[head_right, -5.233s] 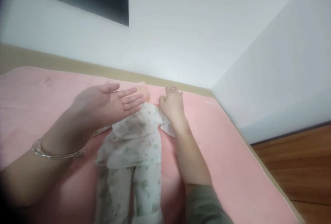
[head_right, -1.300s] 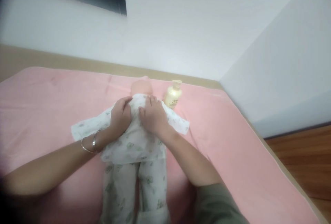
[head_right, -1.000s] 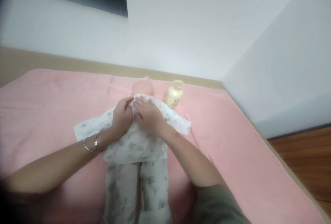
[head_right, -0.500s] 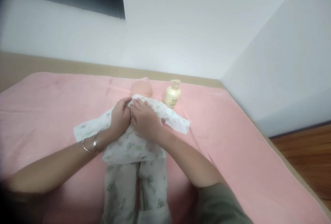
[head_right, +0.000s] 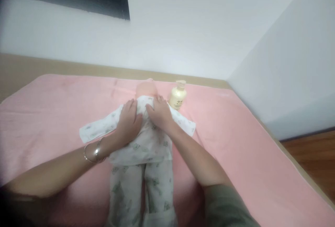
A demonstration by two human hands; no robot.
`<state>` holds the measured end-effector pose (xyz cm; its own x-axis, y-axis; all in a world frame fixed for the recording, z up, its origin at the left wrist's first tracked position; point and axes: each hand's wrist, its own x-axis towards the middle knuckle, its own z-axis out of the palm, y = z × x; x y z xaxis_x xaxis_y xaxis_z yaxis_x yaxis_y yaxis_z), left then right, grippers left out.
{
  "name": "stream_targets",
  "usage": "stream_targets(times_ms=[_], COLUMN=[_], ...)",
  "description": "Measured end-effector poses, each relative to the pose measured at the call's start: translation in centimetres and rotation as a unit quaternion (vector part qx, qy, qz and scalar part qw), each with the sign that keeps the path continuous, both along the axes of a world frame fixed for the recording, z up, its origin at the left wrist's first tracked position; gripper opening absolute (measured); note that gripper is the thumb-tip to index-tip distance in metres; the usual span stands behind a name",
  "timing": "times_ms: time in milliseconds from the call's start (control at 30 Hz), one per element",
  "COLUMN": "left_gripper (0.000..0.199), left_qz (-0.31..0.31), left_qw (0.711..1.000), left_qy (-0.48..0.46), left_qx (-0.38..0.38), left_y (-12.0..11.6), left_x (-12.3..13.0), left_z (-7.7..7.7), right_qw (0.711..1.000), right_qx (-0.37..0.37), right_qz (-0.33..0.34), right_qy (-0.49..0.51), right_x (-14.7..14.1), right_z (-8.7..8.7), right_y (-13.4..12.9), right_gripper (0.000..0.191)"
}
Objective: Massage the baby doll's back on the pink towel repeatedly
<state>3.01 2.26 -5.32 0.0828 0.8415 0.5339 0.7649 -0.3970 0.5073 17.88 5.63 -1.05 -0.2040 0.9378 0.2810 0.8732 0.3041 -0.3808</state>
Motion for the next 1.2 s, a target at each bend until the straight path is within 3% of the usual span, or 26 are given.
stream_targets(times_ms=[233,367,567,733,967,1200], left_gripper=[0.017,0.022,0.048,0.050,0.037,0.048], left_qz=[-0.010,-0.013,-0.031,-0.034,-0.009,-0.014], left_qw=[0.998,0.998,0.990,0.989,0.985,0.975], left_qy=[0.006,0.052,0.132,0.147,0.151,0.221], left_qx=[-0.063,-0.042,0.023,0.008,-0.080,0.030], left_y=[2.7,2.1,-0.5,0.0,2.3,-0.6], left_x=[-1.3,-1.2,-0.1,-0.4,-1.2,-0.2], left_z=[2.1,2.5,1.5,1.3,3.0,1.7], right_qw=[0.990,0.991,0.998,0.993,0.971,0.996], right_qx=[0.099,0.079,-0.003,0.016,0.102,0.002], right_qz=[0.003,0.009,0.004,0.018,0.039,0.018], right_qy=[-0.097,-0.103,-0.065,-0.119,-0.213,-0.093], right_x=[-1.4,-1.3,0.0,0.1,-0.9,0.2], right_z=[-0.4,0.2,1.0,1.0,0.8,1.1], right_y=[-3.6,-4.0,-0.9,-0.9,-4.0,-1.0], right_gripper=[0.052,0.048,0.042,0.045,0.042,0.036])
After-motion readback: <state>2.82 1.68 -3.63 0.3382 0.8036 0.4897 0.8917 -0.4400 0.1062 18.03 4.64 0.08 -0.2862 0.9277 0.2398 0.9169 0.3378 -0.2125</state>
